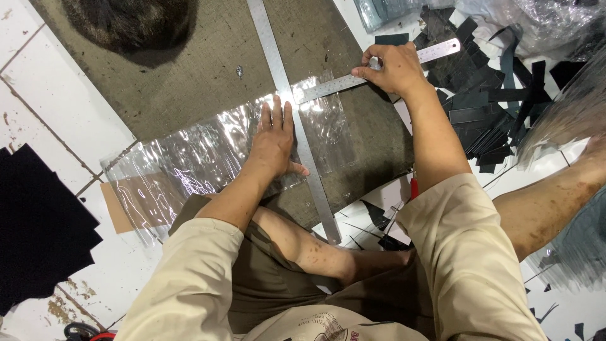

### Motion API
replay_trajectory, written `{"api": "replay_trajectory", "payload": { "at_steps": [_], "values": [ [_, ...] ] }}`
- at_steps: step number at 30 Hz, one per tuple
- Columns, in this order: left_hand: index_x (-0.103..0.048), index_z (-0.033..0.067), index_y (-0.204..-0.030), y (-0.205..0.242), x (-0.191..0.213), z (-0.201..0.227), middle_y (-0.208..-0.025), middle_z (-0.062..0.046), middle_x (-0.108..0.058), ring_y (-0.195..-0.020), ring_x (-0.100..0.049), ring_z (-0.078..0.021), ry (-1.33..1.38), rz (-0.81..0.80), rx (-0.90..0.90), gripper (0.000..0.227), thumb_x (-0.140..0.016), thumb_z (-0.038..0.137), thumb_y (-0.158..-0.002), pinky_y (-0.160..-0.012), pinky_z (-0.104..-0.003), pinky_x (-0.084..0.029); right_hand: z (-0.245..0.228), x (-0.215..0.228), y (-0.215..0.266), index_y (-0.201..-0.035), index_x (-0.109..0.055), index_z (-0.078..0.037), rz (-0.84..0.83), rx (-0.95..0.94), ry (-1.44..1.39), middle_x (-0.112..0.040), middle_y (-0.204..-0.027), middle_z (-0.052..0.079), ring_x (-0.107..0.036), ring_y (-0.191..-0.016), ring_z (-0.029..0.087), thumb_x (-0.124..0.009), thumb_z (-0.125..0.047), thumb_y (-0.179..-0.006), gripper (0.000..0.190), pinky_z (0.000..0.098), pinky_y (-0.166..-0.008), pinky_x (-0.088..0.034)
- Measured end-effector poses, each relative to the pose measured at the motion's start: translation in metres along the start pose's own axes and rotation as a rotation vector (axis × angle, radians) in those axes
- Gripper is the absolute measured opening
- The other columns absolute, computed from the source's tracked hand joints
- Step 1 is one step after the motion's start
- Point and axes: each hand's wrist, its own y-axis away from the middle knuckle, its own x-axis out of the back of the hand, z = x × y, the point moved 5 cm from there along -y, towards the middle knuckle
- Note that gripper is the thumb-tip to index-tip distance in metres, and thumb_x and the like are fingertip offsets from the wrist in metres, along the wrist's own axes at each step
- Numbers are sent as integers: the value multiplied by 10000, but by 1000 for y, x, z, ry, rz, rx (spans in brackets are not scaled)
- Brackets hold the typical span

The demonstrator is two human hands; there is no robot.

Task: Measuring and cutting clear plastic sheets using a metal ruler and a utility knife on the floor.

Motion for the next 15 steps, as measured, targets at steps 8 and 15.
{"api": "replay_trajectory", "payload": {
  "at_steps": [8, 15],
  "values": [
    [59, -40, -1594, -9, -13, -5, -1617, -301, 195, -1481, 93, -524, -15, 49, -16, 1690, -973, 671, -460, -1219, -517, -169, 0, -1, -1, -972, -751, -208, -39, -39, 17, -679, -710, 55, -586, -728, 284, -794, -616, -923, 414, 420, -909, -389],
    [71, 12, -1606, -8, -14, -7, -1647, -252, 168, -1493, 69, -507, 0, 79, -11, 1704, -974, 687, -441, -1218, -506, -200, -3, 3, 0, -940, -753, -194, -17, -17, -6, -659, -681, 43, -570, -653, 264, -817, -574, -923, 385, 395, -879, -391]
  ]
}}
